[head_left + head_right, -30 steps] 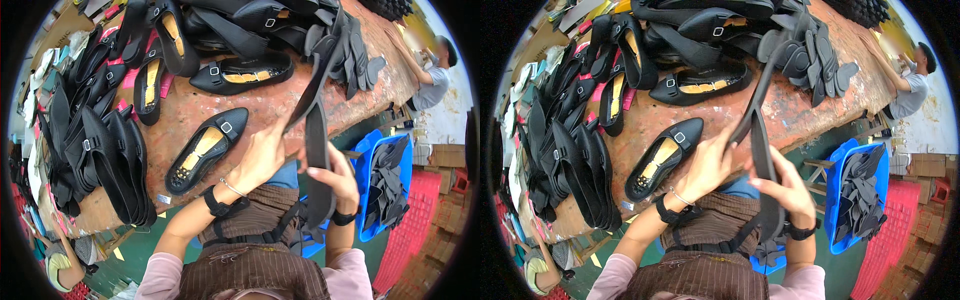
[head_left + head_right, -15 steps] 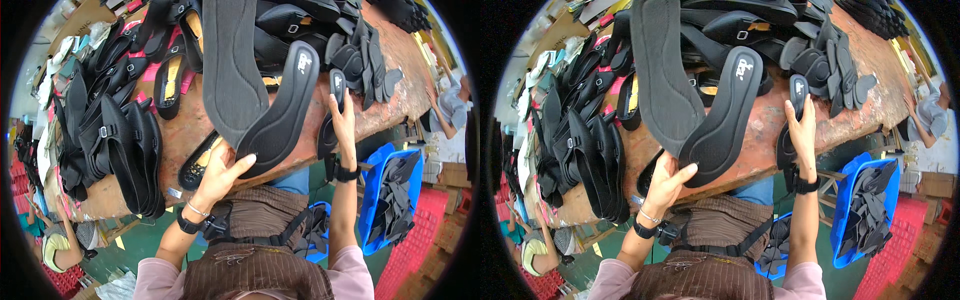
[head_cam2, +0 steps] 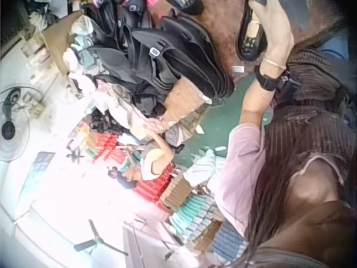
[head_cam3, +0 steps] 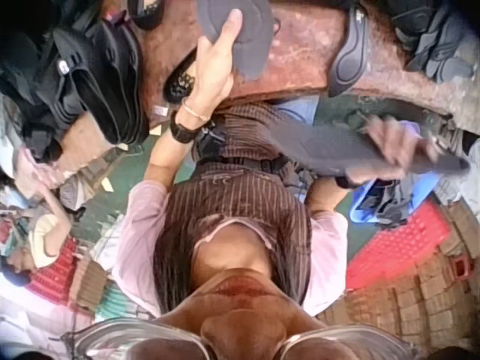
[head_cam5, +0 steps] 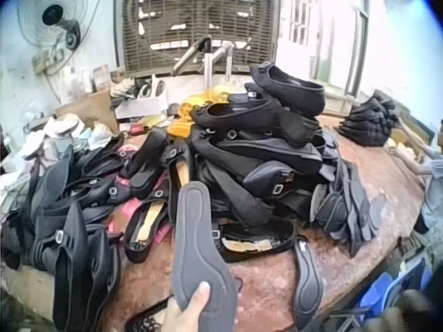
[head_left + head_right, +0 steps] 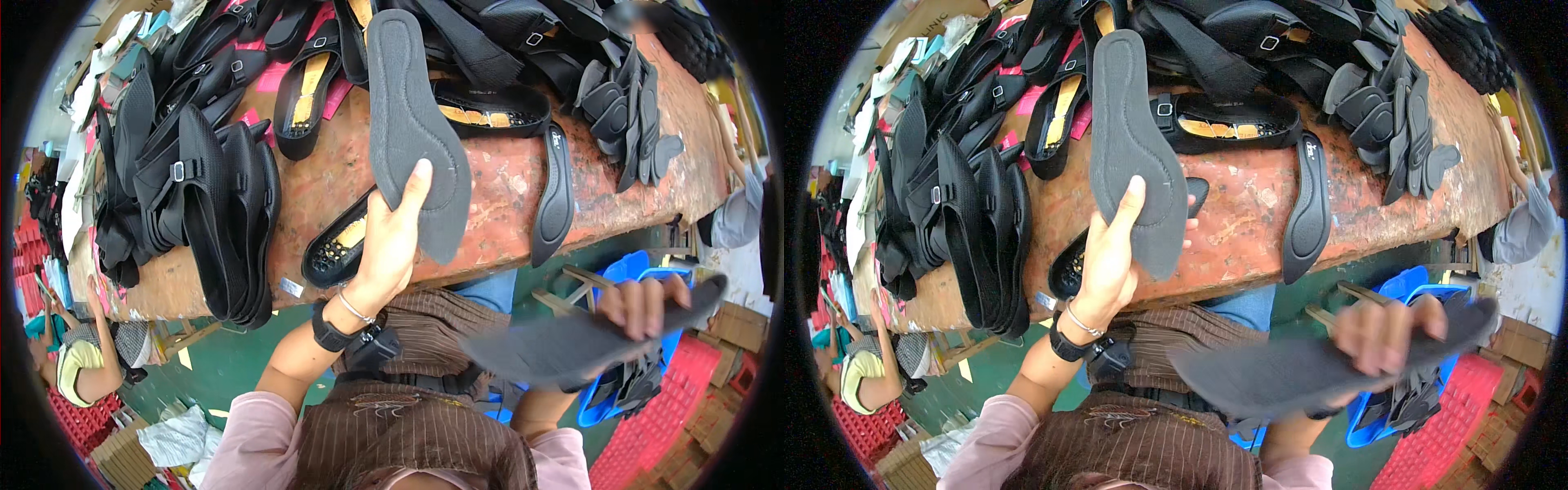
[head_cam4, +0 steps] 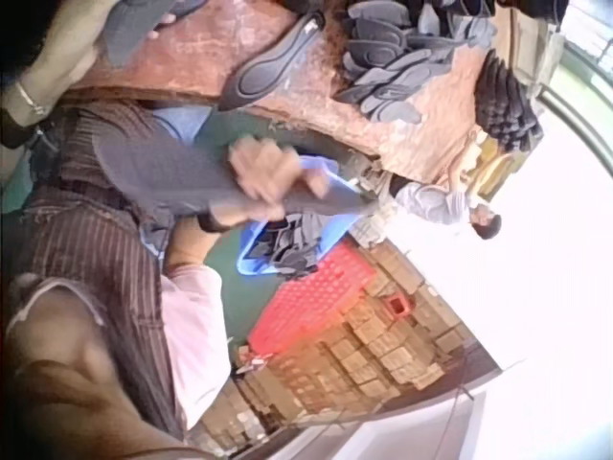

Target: Manually inserting and pressing insoles into shoes at a shoe manufacturing facility.

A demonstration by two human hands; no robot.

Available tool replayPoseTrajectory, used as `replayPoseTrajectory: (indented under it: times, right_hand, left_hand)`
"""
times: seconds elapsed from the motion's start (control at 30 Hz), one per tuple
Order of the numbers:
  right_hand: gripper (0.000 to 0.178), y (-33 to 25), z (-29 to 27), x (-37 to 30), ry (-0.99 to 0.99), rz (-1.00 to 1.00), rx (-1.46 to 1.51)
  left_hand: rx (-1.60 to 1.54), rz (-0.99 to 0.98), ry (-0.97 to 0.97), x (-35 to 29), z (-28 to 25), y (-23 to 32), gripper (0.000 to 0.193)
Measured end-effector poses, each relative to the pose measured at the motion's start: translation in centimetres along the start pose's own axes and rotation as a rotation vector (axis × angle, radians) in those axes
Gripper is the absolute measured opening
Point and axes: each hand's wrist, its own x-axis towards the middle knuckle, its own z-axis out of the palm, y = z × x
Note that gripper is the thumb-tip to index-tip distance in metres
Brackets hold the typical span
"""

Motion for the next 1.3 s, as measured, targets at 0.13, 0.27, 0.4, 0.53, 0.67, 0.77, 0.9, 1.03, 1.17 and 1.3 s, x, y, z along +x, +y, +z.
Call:
replayPoseTrajectory:
  times: [0.13,0.27,0.4,0.53,0.67,0.77,0.9,1.03,1.17,1.3]
  right_hand:
    - [0.048,-7.5,-2.6,-2.8,0.035,-0.091,0.038]
    - [0.051,-9.6,-3.7,-6.1,0.289,0.132,-0.264]
    - [0.061,-5.5,-3.3,-6.7,0.58,0.111,-0.483]
    - [0.064,-0.7,-2.3,-5.2,0.7,0.074,-0.592]
    - [0.054,1.4,-2.6,-3.6,0.977,0.205,-0.581]
    - [0.052,3.5,-4.6,-2.4,0.756,0.271,-0.415]
    - [0.057,5.1,-4.4,-1.7,0.859,0.353,-0.431]
    - [0.059,6.8,-3.4,-1.4,0.73,0.373,-0.414]
    - [0.063,7.7,-2.9,-2.0,0.806,0.379,-0.398]
    - [0.065,8.4,-3.2,-2.2,0.766,0.369,-0.371]
  left_hand:
    - [0.347,0.045,-0.362,-0.5,2.8,-1.5,0.036]
    - [0.241,-0.05,-0.524,1.9,7.0,-9.0,0.042]
    - [0.466,-0.019,-0.258,7.2,5.6,-15.1,0.073]
    - [1.049,0.574,-0.024,1.9,3.1,-9.8,0.065]
    - [0.539,0.458,-0.723,-4.0,-0.2,3.9,0.014]
    - [0.13,0.493,-0.483,-13.3,2.2,6.7,0.016]
    - [-0.015,0.496,-0.758,-10.1,-1.1,8.9,0.025]
    - [-0.002,0.485,-0.547,-13.4,-0.5,9.1,0.024]
    - [-0.028,0.642,-0.691,-11.7,-0.9,8.3,0.026]
    - [0.021,0.449,-0.559,-14.0,-1.4,9.6,0.027]
